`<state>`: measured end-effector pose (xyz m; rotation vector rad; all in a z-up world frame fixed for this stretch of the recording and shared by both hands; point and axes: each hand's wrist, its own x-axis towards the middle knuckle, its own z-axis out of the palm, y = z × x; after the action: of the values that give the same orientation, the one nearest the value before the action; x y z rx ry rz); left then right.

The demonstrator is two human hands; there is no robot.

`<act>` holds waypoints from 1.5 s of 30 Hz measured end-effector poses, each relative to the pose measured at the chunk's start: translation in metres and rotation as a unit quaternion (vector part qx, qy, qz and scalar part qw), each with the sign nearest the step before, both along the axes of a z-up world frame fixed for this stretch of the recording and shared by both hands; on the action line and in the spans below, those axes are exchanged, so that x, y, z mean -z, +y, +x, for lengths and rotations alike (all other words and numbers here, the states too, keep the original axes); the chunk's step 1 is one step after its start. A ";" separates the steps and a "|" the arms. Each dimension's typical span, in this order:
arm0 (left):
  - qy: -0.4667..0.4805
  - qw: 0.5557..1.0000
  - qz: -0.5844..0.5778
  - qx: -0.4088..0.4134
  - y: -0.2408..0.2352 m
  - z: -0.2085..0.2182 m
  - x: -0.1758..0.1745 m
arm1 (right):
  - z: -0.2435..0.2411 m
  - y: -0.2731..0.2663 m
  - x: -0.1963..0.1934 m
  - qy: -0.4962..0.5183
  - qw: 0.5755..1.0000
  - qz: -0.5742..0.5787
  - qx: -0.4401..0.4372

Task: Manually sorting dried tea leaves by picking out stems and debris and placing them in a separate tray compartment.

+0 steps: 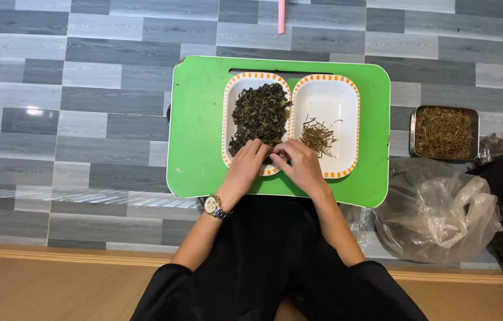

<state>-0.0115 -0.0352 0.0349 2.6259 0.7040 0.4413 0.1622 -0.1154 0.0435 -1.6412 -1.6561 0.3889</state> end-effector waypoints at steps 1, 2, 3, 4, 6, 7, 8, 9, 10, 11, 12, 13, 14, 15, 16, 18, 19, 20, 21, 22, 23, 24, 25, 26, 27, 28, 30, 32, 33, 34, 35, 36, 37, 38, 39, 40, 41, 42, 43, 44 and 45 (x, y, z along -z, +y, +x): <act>0.001 1.000 0.000 0.001 0.001 0.000 0.004 | 0.001 0.001 0.003 0.001 1.000 0.000 0.001; -0.009 1.000 -0.009 0.009 0.000 0.000 0.008 | 0.001 0.001 0.007 0.000 1.000 -0.004 0.000; -0.019 1.000 -0.018 0.017 -0.001 -0.001 0.013 | 0.001 0.000 0.010 0.000 1.000 -0.007 0.000; -0.018 1.000 -0.017 0.019 -0.001 -0.001 0.009 | 0.001 0.000 0.010 0.001 1.000 -0.006 0.002; -0.040 0.999 -0.020 0.015 -0.004 0.000 0.003 | 0.001 -0.001 0.009 -0.012 1.000 -0.005 -0.006; -0.039 0.999 -0.022 0.015 -0.004 0.001 0.001 | 0.001 0.000 0.008 -0.011 1.000 -0.006 -0.006; -0.046 0.999 -0.024 0.013 -0.004 0.002 -0.001 | 0.002 0.001 0.008 -0.010 1.000 -0.007 -0.006; -0.052 0.998 -0.026 0.011 -0.004 0.002 -0.002 | 0.001 0.001 0.007 -0.009 1.000 -0.008 -0.007; -0.053 0.998 -0.025 0.011 -0.003 0.003 -0.001 | 0.002 0.002 0.006 -0.010 1.000 -0.007 -0.007; -0.057 0.998 -0.018 0.008 -0.003 0.004 0.000 | 0.002 0.002 0.004 -0.011 1.000 -0.005 -0.005; -0.061 0.998 -0.012 0.004 -0.003 0.004 0.002 | 0.003 0.002 0.003 -0.012 1.000 -0.005 -0.003; -0.061 0.998 -0.012 0.004 -0.001 0.006 0.006 | 0.005 0.002 0.007 -0.012 1.000 -0.004 -0.003; -0.062 0.998 -0.001 -0.006 0.000 0.007 0.009 | 0.006 0.001 0.010 -0.012 1.000 0.001 -0.002; -0.063 0.998 0.009 -0.016 0.001 0.008 0.013 | 0.007 0.000 0.013 -0.012 1.000 0.007 0.000; -0.063 0.998 0.009 -0.015 0.006 0.005 0.023 | 0.011 -0.001 0.020 -0.012 1.000 0.008 0.000; -0.018 0.999 0.003 -0.037 0.016 -0.001 0.042 | 0.019 -0.003 0.035 -0.020 1.000 0.015 0.017; -0.018 0.999 0.003 -0.037 0.020 -0.007 0.038 | 0.027 -0.006 0.038 -0.020 1.000 0.015 0.017; 0.035 0.997 0.029 -0.055 0.024 -0.013 0.034 | 0.035 -0.008 0.041 -0.031 0.999 0.021 0.036; 0.088 0.992 0.054 -0.072 0.027 -0.020 0.030 | 0.043 -0.010 0.044 -0.043 0.997 0.026 0.055; 0.088 0.992 0.054 -0.073 0.029 -0.023 0.024 | 0.050 -0.015 0.039 -0.042 0.997 0.027 0.055; 0.120 0.986 0.077 -0.084 0.030 -0.026 0.018 | 0.057 -0.019 0.033 -0.026 0.997 0.019 0.077; 0.152 0.979 0.098 -0.094 0.031 -0.029 0.013 | 0.064 -0.024 0.028 -0.010 0.995 0.010 0.100; 0.153 0.979 0.097 -0.094 0.031 -0.028 0.017 | 0.069 -0.028 0.029 -0.009 0.995 0.010 0.100; 0.167 0.977 0.101 -0.089 0.031 -0.027 0.021 | 0.076 -0.031 0.028 -0.010 0.992 -0.002 0.122; 0.182 0.974 0.105 -0.084 0.031 -0.025 0.024 | 0.082 -0.035 0.028 -0.011 0.989 -0.013 0.145; 0.181 0.974 0.104 -0.083 0.032 -0.021 0.029 | 0.083 -0.036 0.017 -0.011 0.989 -0.013 0.146; 0.187 0.970 0.129 -0.085 0.032 -0.015 0.037 | 0.084 -0.038 -0.006 -0.016 0.986 0.015 0.164; 0.184 0.972 0.120 -0.083 0.031 -0.013 0.031 | 0.082 -0.039 -0.007 -0.015 0.986 0.017 0.167; 0.182 0.974 0.112 -0.080 0.030 -0.011 0.027 | 0.081 -0.039 -0.008 -0.013 0.985 0.019 0.172; 0.182 0.974 0.111 -0.079 0.030 -0.012 0.026 | 0.080 -0.039 -0.004 -0.013 0.985 0.018 0.172; 0.183 0.973 0.114 -0.076 0.029 -0.013 0.024 | 0.079 -0.039 -0.001 -0.011 0.986 0.016 0.166; 0.184 0.973 0.117 -0.074 0.029 -0.014 0.022 | 0.078 -0.038 0.003 -0.008 0.987 0.015 0.160; 0.185 0.973 0.118 -0.074 0.033 -0.015 0.035 | 0.078 -0.036 0.011 -0.008 0.987 0.016 0.160; 0.204 0.972 0.093 -0.069 0.035 -0.016 0.047 | 0.077 -0.036 0.019 -0.003 0.988 0.014 0.154; 0.224 0.970 0.068 -0.063 0.037 -0.017 0.060 | 0.076 -0.036 0.027 0.002 0.989 0.013 0.148; 0.224 0.970 0.069 -0.062 0.036 -0.016 0.049 | 0.074 -0.035 0.028 0.002 0.989 0.013 0.149; 0.210 0.973 0.072 -0.064 0.035 -0.015 0.038 | 0.073 -0.033 0.029 -0.003 0.990 0.013 0.140; 0.196 0.976 0.074 -0.066 0.033 -0.014 0.027 | 0.072 -0.033 0.031 -0.009 0.991 0.014 0.131; 0.196 0.976 0.073 -0.065 0.033 -0.015 0.032 | 0.068 -0.033 0.028 -0.009 0.991 0.013 0.132; 0.183 0.978 0.082 -0.063 0.034 -0.016 0.037 | 0.066 -0.032 0.025 -0.004 0.991 0.012 0.133; 0.170 0.979 0.090 -0.060 0.036 -0.016 0.042 | 0.063 -0.031 0.022 0.001 0.991 0.011 0.134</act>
<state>-0.0279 0.0004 -0.0068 2.8758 0.9744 0.0888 0.2251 -0.1465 0.0218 -1.8164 -1.4080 0.2364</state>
